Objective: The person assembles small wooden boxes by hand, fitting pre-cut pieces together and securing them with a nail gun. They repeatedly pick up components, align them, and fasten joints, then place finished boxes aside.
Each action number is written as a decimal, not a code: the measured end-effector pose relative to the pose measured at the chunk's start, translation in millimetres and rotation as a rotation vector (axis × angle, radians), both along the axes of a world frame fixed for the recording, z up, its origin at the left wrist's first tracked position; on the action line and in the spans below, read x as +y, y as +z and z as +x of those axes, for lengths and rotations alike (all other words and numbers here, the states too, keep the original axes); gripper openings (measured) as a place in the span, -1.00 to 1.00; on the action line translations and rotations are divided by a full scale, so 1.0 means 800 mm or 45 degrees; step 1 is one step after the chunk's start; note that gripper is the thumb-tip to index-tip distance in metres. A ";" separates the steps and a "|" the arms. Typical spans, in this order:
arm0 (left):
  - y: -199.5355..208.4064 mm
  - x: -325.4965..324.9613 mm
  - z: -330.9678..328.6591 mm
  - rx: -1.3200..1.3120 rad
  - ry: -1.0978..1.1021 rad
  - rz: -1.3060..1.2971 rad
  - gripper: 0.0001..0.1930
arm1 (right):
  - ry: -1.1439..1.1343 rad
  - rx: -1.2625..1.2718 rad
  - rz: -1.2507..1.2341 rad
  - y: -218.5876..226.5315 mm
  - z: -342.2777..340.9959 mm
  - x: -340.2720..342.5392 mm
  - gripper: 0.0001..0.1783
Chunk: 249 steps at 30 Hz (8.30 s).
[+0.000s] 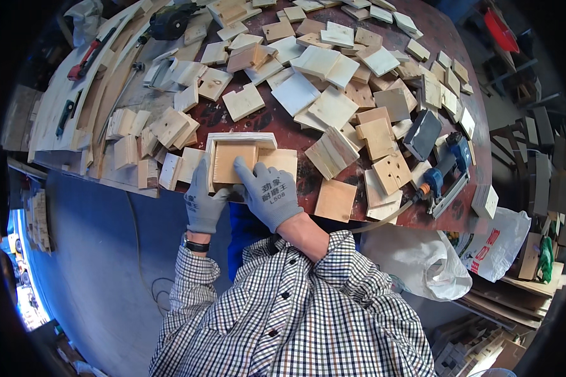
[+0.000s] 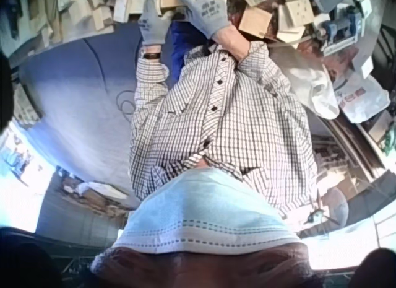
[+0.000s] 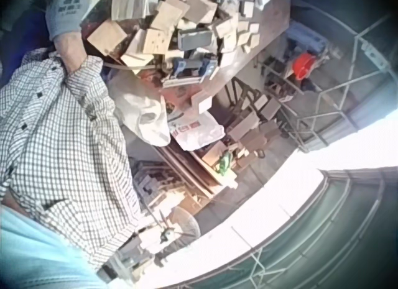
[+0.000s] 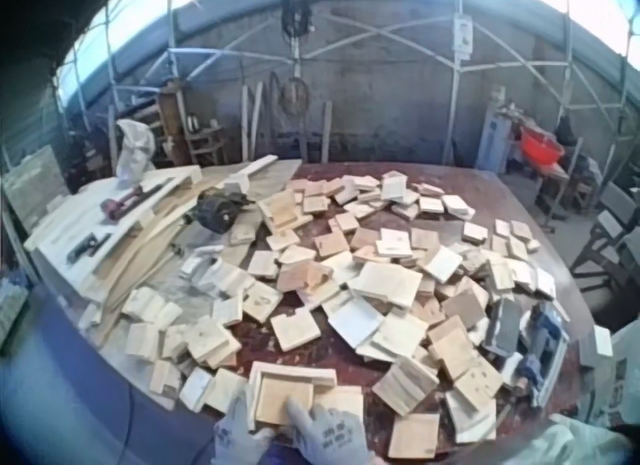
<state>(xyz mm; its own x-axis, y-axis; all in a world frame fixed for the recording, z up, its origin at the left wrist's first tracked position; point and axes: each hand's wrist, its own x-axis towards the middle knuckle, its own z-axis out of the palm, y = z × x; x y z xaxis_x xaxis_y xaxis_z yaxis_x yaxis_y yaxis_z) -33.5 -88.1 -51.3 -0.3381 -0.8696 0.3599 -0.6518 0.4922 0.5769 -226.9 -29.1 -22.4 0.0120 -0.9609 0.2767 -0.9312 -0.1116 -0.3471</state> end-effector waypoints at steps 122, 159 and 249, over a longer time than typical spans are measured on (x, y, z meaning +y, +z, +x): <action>0.005 -0.010 -0.002 0.020 -0.029 -0.048 -0.14 | 0.314 -0.008 0.132 0.023 -0.042 -0.027 0.20; 0.027 -0.020 0.005 -0.037 -0.177 0.019 -0.35 | -0.358 -0.306 -0.130 0.027 -0.123 0.138 -0.48; -0.034 -0.007 0.002 0.139 0.018 -0.253 -0.14 | -0.637 -0.397 0.014 0.084 -0.130 0.128 -0.64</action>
<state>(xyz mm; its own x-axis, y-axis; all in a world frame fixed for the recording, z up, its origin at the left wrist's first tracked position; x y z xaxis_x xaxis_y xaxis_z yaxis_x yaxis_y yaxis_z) -32.2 -93.7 -78.4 -0.2760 -0.7821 0.5588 -0.5982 0.5948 0.5370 -330.6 73.1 44.7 -0.5237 -0.8317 0.1846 -0.7235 0.3198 -0.6118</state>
